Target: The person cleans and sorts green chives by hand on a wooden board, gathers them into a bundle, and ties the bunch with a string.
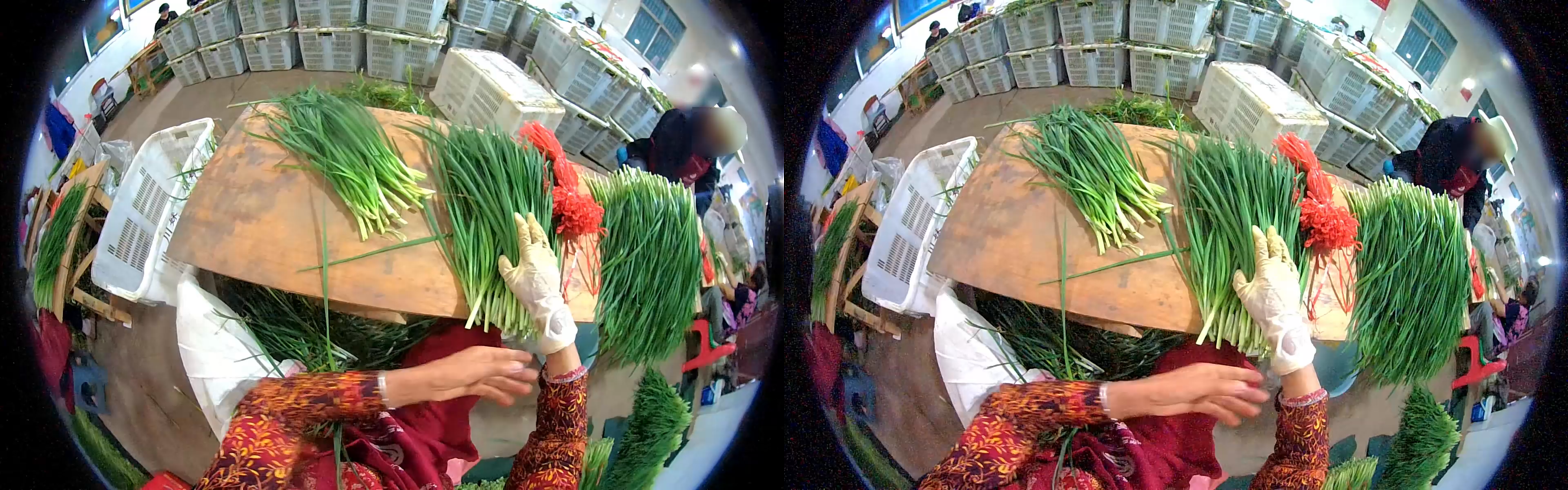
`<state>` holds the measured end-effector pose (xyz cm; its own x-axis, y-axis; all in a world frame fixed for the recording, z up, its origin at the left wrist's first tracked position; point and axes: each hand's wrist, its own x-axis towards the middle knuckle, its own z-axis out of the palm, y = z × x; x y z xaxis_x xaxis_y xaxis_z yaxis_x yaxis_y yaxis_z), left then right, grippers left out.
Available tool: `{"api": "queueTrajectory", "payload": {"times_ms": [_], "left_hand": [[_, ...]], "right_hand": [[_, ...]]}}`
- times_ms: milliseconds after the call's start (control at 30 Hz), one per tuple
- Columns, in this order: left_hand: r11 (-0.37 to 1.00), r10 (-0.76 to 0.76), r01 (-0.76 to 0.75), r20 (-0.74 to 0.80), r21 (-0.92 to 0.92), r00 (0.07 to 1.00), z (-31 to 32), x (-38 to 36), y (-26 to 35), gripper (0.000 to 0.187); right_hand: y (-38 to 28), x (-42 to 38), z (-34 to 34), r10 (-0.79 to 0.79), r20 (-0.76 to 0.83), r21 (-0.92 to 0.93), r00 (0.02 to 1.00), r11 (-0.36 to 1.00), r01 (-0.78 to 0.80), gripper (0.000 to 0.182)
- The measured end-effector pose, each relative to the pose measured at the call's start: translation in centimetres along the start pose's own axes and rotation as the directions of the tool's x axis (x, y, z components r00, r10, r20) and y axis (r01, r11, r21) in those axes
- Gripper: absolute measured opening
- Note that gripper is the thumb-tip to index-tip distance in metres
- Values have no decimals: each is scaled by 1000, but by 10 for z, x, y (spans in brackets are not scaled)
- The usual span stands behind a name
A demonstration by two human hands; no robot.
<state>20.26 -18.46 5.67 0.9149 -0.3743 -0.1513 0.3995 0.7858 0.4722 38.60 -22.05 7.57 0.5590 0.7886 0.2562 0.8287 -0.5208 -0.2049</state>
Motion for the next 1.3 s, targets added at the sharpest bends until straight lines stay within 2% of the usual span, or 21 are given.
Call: {"api": "queueTrajectory", "payload": {"times_ms": [33, 100, 167, 200, 267, 433, 500, 533, 567, 633, 733, 900, 967, 1000, 1067, 1100, 1133, 1167, 1200, 1233, 1300], "left_hand": [[989, -42, 38, 23, 142, 999, -4, -16, 13, 56], [826, 320, -182, -177, 533, 931, -16, -28, 36, 58], [733, 618, -366, -337, 573, 710, -25, -26, 54, 62], [731, 612, -364, -318, 577, 724, -37, -15, 57, 62], [664, 731, -443, -399, 603, 553, -64, 8, 62, 64], [714, 670, -333, -464, 616, 579, -44, 57, 70, 65], [637, 701, -246, -416, 731, 579, -45, 78, 63, 64], [604, 725, -279, -369, 747, 581, -49, 89, 60, 65], [570, 750, -309, -328, 761, 574, -55, 98, 57, 66], [542, 755, -286, -309, 790, 578, -71, 104, 57, 68], [601, 646, -227, -299, 766, 702, -60, 65, 75, 69], [402, 715, -313, -81, 861, 695, -77, -8, 57, 61], [273, 624, -189, -24, 943, 781, -71, -57, 52, 50], [272, 630, -190, -25, 944, 776, -72, -79, 51, 50], [444, 470, -161, -76, 881, 879, -74, -120, 46, 40], [445, 472, -164, -75, 880, 879, -74, -139, 44, 40], [526, 457, -135, -145, 840, 878, -74, -157, 41, 38], [599, 438, -108, -212, 793, 873, -74, -173, 39, 36], [657, 479, -152, -253, 738, 841, -75, -194, 35, 36], [717, 502, -193, -304, 670, 810, -72, -212, 27, 35], [746, 495, -158, -379, 647, 782, -62, -235, 22, 34]], "right_hand": [[-1, -2, 2, -4, -31, -49, 1000, 999, 2, 73], [-3, -3, 1, 7, -41, -34, 999, 999, -8, 72], [-6, -4, -3, 51, -35, -76, 998, 996, -53, 73], [-4, -4, -3, 64, -46, -89, 997, 994, -68, 76], [-5, -4, -5, 111, -67, -84, 992, 990, -116, 82], [-2, -12, -15, 233, -96, -91, 968, 966, -242, 88], [11, -12, -4, 354, 48, 159, 934, 920, -357, 87], [20, -11, 14, 289, 29, -71, 957, 955, -287, 85], [25, -11, 19, 240, -28, -146, 970, 959, -242, 80], [24, -8, 11, 183, 27, -39, 983, 983, -182, 80], [16, -4, 7, 262, 88, -17, 961, 965, -261, 83], [10, -3, -14, 339, 156, 18, 928, 938, -346, 87], [-18, -6, -39, 320, 27, -172, 947, 935, -311, 79], [-32, -8, -48, 238, -78, -220, 968, 943, -250, 74], [-64, -6, -52, 27, -297, -219, 955, 971, -96, 56], [-94, -5, -57, -43, -318, -62, 947, 998, 25, 42], [-112, 0, -48, -191, -390, 126, 901, 958, 257, 32], [-123, 8, -26, -251, -413, 246, 876, 895, 372, 28], [-155, 17, -2, -199, -122, 278, 972, 934, 226, 30], [-173, 26, 3, -187, -39, 143, 982, 971, 191, 33], [-179, 49, 36, -178, -116, 92, 977, 978, 189, 34]]}}
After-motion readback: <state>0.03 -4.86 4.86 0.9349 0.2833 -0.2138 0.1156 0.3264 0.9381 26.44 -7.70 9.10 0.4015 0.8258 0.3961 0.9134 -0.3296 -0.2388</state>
